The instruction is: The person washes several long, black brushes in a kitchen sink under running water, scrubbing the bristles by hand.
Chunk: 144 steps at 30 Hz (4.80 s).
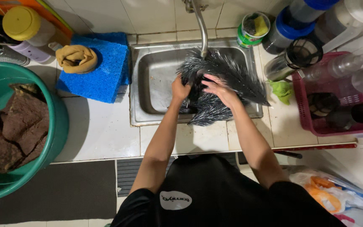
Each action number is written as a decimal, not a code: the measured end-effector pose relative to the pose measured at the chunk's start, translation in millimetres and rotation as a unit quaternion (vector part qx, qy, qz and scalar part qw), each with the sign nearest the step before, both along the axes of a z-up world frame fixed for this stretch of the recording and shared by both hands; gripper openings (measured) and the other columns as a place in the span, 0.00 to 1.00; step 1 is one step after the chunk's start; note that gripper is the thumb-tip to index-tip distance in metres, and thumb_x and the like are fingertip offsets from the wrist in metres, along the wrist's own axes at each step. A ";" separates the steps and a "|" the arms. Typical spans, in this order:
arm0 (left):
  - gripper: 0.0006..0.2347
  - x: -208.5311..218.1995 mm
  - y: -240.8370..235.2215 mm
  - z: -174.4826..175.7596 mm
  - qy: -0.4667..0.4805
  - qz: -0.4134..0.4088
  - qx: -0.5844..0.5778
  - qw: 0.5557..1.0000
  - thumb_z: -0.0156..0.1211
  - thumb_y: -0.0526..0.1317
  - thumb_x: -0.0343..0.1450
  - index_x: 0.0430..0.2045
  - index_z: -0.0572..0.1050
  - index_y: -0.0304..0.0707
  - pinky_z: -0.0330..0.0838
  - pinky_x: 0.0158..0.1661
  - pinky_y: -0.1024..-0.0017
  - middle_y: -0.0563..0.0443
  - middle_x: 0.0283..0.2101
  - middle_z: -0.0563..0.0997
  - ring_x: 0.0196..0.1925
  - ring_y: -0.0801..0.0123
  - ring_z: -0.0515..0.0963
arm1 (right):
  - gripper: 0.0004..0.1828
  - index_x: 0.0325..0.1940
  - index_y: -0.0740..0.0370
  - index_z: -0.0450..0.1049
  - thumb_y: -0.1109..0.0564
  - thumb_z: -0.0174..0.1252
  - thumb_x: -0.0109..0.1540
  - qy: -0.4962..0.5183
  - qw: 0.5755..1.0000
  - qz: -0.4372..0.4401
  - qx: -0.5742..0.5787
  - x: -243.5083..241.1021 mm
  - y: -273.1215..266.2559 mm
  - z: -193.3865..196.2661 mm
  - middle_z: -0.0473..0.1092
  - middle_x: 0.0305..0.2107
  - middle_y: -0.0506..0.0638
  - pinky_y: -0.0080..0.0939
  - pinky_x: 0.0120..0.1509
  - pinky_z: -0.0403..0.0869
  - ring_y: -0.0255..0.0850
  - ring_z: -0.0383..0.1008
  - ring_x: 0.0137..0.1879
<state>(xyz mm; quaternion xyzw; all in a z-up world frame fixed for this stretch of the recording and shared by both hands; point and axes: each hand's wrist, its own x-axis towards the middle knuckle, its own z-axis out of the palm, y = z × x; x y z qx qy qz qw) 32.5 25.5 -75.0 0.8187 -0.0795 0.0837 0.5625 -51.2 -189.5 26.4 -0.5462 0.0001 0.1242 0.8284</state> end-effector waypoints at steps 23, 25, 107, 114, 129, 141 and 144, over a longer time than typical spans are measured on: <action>0.15 -36.3 48.6 -6.6 0.053 0.000 -0.112 0.992 0.71 0.32 0.60 0.40 0.79 0.32 0.76 0.47 0.66 0.44 0.39 0.86 0.43 0.62 0.83 | 0.21 0.49 0.61 0.72 0.43 0.50 0.66 0.111 0.942 -0.198 0.248 10.8 6.3 -35.4 0.74 0.45 0.55 0.46 0.55 0.75 0.49 0.77 0.52; 0.16 -37.2 49.0 -1.6 0.100 -0.007 -0.151 0.983 0.71 0.33 0.61 0.42 0.79 0.33 0.75 0.47 0.69 0.48 0.40 0.86 0.42 0.67 0.82 | 0.20 0.49 0.60 0.72 0.42 0.51 0.64 0.121 0.931 -0.199 0.282 16.3 17.2 -37.8 0.74 0.45 0.54 0.44 0.53 0.75 0.47 0.77 0.50; 0.15 1.7 55.2 8.9 -0.019 0.087 -0.240 0.967 0.52 0.25 0.68 0.48 0.74 0.30 0.71 0.49 0.72 0.48 0.45 0.80 0.46 0.68 0.76 | 0.26 0.59 0.67 0.72 0.48 0.65 0.63 -0.002 0.973 -0.068 -0.221 37.2 43.8 -107.7 0.75 0.47 0.55 0.41 0.47 0.84 0.39 0.78 0.47; 0.16 1.6 50.2 22.3 -0.010 0.080 -0.186 0.979 0.51 0.26 0.67 0.49 0.76 0.30 0.73 0.51 0.70 0.46 0.45 0.82 0.47 0.66 0.79 | 0.27 0.60 0.69 0.71 0.46 0.62 0.65 0.039 0.966 -0.052 -0.250 27.9 44.3 -102.6 0.74 0.50 0.55 0.44 0.48 0.85 0.43 0.78 0.51; 0.17 0.2 49.7 39.2 0.017 0.114 -0.215 0.970 0.57 0.28 0.69 0.53 0.73 0.29 0.69 0.54 0.69 0.44 0.49 0.81 0.51 0.63 0.78 | 0.28 0.60 0.69 0.72 0.45 0.61 0.64 0.037 0.964 -0.032 -0.260 61.1 49.0 -97.7 0.75 0.51 0.56 0.45 0.48 0.85 0.45 0.79 0.51; 0.20 21.3 37.4 25.4 0.065 0.114 -0.360 0.924 0.57 0.29 0.70 0.58 0.67 0.33 0.71 0.53 0.70 0.48 0.51 0.78 0.50 0.66 0.76 | 0.27 0.54 0.69 0.76 0.42 0.61 0.65 0.022 0.932 -0.039 -0.359 74.7 53.1 -43.6 0.78 0.41 0.57 0.41 0.42 0.82 0.42 0.81 0.42; 0.20 22.7 18.8 26.3 0.046 0.118 -0.397 0.909 0.57 0.30 0.71 0.59 0.67 0.32 0.70 0.55 0.67 0.46 0.51 0.77 0.51 0.64 0.76 | 0.29 0.49 0.70 0.78 0.38 0.62 0.65 -0.034 0.910 -0.033 -0.411 79.6 49.2 -34.5 0.79 0.34 0.60 0.43 0.42 0.77 0.45 0.80 0.38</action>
